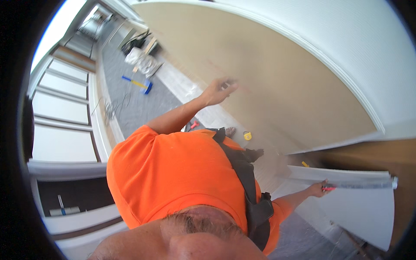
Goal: The person measures and marks a large ceiling panel using a tape measure and utility knife, then cuts along the marked lines with a straightedge. After cutting, the person removes the cut piece and sets it aside.
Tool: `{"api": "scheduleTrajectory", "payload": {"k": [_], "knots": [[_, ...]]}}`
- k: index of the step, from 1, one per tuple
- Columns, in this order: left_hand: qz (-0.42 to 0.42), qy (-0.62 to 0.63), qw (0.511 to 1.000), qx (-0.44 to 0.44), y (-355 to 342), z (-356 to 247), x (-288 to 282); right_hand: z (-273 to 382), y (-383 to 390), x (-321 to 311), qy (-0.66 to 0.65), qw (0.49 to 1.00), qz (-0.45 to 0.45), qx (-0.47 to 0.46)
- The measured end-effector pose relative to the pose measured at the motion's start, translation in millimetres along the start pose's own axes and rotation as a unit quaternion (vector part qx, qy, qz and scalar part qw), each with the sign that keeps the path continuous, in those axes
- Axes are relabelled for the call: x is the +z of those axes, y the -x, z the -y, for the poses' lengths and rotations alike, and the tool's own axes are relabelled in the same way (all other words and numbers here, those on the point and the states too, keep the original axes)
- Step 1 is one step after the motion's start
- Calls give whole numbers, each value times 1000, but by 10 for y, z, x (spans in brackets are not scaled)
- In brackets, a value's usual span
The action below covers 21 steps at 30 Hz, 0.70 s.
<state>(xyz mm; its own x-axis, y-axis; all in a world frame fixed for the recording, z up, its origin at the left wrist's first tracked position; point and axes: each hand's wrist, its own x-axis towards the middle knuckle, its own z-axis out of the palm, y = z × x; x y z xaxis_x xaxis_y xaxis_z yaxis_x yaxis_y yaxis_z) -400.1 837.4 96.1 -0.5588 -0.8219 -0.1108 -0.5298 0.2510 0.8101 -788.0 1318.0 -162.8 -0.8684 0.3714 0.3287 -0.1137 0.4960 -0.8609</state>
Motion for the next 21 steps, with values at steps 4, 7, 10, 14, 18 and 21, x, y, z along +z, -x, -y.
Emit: {"api": "scheduleTrajectory", "payload": {"k": [4, 7, 10, 14, 18, 21], "knots": [[-103, -24, 994, -3, -278, 378, -537, 17, 34, -91, 27, 999, -39, 14], [-173, 6, 985, -14, -496, 707, -1058, 280, 163, -89, 50, 990, -100, 82], [-238, 46, 970, -29, -580, 950, -1545, 421, 474, -101, 15, 973, -178, 144], [-309, 96, 946, 12, -825, 1244, -2252, 674, 1229, 152, -60, 963, -228, 132], [-366, 131, 921, 1, -854, 1774, -3051, 1808, 2273, 655, -99, 989, -97, 45], [-375, 123, 919, 7, -1105, 2385, -3513, 2542, 2930, 1004, -97, 993, 68, -7]]}}
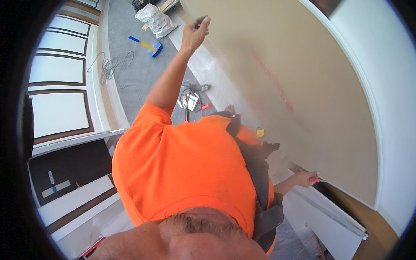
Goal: The person measures and marks a large ceiling panel using a tape measure and utility knife, then cuts along the marked lines with a straightedge. After cutting, the person removes the cut piece and sets it aside.
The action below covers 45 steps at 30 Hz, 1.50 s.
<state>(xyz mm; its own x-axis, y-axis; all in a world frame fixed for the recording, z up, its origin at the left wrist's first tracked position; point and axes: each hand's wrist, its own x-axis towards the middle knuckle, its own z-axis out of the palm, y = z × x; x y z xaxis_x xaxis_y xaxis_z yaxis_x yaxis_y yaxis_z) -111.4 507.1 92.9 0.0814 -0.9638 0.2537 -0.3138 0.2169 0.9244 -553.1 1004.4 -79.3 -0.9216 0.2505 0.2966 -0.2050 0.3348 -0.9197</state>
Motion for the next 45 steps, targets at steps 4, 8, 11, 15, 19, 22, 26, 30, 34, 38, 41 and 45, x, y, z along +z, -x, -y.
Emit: {"api": "scheduleTrajectory", "payload": {"k": [4, 8, 11, 15, 19, 22, 26, 30, 34, 38, 41, 45], "knots": [[-1, -7, 999, -33, -350, 399, -316, 1014, 742, 1095, -10, 985, 165, 42], [33, -54, 998, 12, -773, 403, -547, 1809, 1394, 2161, -79, 957, 275, -35], [38, -78, 996, 37, -1140, 308, -778, 2692, 1928, 2660, -159, 908, 361, -141], [11, -114, 988, 105, -1731, 387, -1005, 3443, 2424, 3280, -94, 854, 330, -392], [21, -188, 963, 191, -2481, 438, -1109, 4048, 2847, 3782, -110, 846, 291, -434], [-73, -199, 904, 372, -3279, 519, -944, 4452, 3083, 4102, -109, 841, 205, -488], [141, -242, 910, 307, -4103, 261, -794, 4809, 3328, 4566, -116, 812, 31, -571], [147, -236, 856, 436, -4738, 310, -595, 5097, 3684, 4853, -60, 862, 52, -501], [146, -230, 827, 491, -4899, 277, -528, 5168, 3758, 4924, -32, 868, 92, -488], [137, -184, 826, 516, -5051, 278, -501, 5171, 3822, 4957, -11, 858, 88, -507], [142, -134, 829, 525, -5143, 348, -425, 5045, 3877, 4994, -8, 848, 73, -525], [144, -76, 824, 543, -5233, 427, -349, 5101, 3992, 4986, 26, 841, 36, -539]]}}
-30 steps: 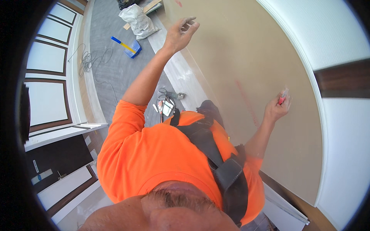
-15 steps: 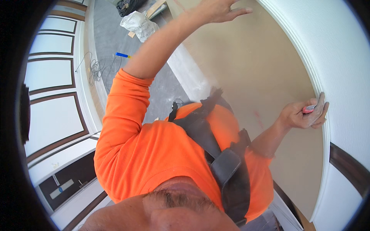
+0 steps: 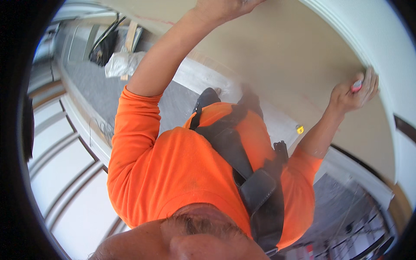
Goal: The person measures and marks a large ceiling panel using a tape measure and utility knife, then cuts along the marked lines with a straightedge. After cutting, the person removes the cut piece and sets it aside.
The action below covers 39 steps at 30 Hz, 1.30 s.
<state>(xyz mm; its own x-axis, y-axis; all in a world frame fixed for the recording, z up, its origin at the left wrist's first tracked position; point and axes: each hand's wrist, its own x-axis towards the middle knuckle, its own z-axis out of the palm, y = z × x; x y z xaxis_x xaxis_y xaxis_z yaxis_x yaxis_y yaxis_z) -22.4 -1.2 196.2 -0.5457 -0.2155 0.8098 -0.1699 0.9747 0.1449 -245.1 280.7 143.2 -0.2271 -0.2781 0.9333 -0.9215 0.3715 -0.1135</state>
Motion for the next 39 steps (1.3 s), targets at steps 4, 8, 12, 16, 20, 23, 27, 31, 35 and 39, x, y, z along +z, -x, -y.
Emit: {"api": "scheduleTrajectory", "payload": {"k": [4, 8, 12, 16, 20, 23, 27, 31, 35, 39], "knots": [[39, -4, 999, 33, -82, 113, -226, 46, -108, -5, 51, 997, 23, 59], [40, 32, 996, 75, -83, 286, -140, 228, -222, -162, 130, 977, 86, 145], [132, 38, 990, 44, -88, 292, -153, 104, -223, -482, 112, 931, 156, 310], [127, 43, 991, 29, 7, 214, -203, 401, -271, -724, 46, 894, 138, 423], [87, 66, 993, 44, 89, 193, -256, 563, -335, -864, 32, 894, 132, 427], [24, 70, 995, 60, 193, 150, -288, 589, -310, -950, 29, 891, 131, 434], [-38, 64, 994, 79, 261, 53, -342, 698, -264, -1096, -79, 909, 94, 397], [-12, 60, 994, 88, 285, -16, -453, 249, 211, -1448, -99, 916, -104, 376], [7, 29, 997, 73, 341, -6, -596, 789, 86, -1622, 40, 879, -193, 435], [20, 65, 995, 70, 346, -153, -635, 613, 66, -2147, -45, 912, -162, 374]]}}
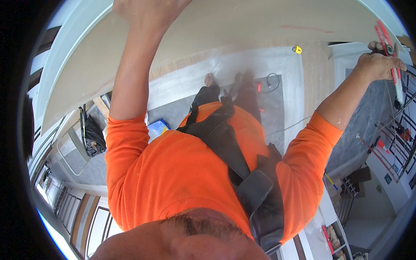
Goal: The person measures and marks a large ceiling panel using a tape measure and utility knife, then cuts along the marked lines with a straightedge. After cutting, the person removes the cut piece and sets it aside.
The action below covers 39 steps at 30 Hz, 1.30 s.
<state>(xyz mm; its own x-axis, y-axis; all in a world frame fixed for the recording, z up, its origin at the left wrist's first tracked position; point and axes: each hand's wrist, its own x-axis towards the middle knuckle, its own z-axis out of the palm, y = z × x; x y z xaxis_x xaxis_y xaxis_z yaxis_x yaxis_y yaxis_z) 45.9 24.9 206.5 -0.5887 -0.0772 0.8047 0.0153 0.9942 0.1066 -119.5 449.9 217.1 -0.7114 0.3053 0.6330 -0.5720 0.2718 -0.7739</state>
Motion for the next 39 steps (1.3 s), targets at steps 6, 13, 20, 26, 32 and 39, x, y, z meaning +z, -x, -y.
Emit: {"api": "scheduleTrajectory", "payload": {"k": [6, 13, 20, 26, 32, 39], "knots": [[24, -53, 998, -12, 10, -250, -163, -53, -356, 26, 69, 992, 30, -102], [104, -176, 977, -61, 184, -530, -352, -778, -692, -141, 140, 973, 108, -147], [66, -137, 983, 99, 286, -679, -590, -948, -832, -517, 158, 968, 141, -135], [20, -138, 989, 57, 697, -886, -773, -1045, -597, -896, 73, 990, 31, -120], [5, -100, 993, 68, 1221, -1387, -1215, -710, -74, -1631, 42, 983, -94, -149], [0, -65, 996, 68, 1622, -1741, -1784, -417, 398, -2325, 44, 973, -108, -198]]}}
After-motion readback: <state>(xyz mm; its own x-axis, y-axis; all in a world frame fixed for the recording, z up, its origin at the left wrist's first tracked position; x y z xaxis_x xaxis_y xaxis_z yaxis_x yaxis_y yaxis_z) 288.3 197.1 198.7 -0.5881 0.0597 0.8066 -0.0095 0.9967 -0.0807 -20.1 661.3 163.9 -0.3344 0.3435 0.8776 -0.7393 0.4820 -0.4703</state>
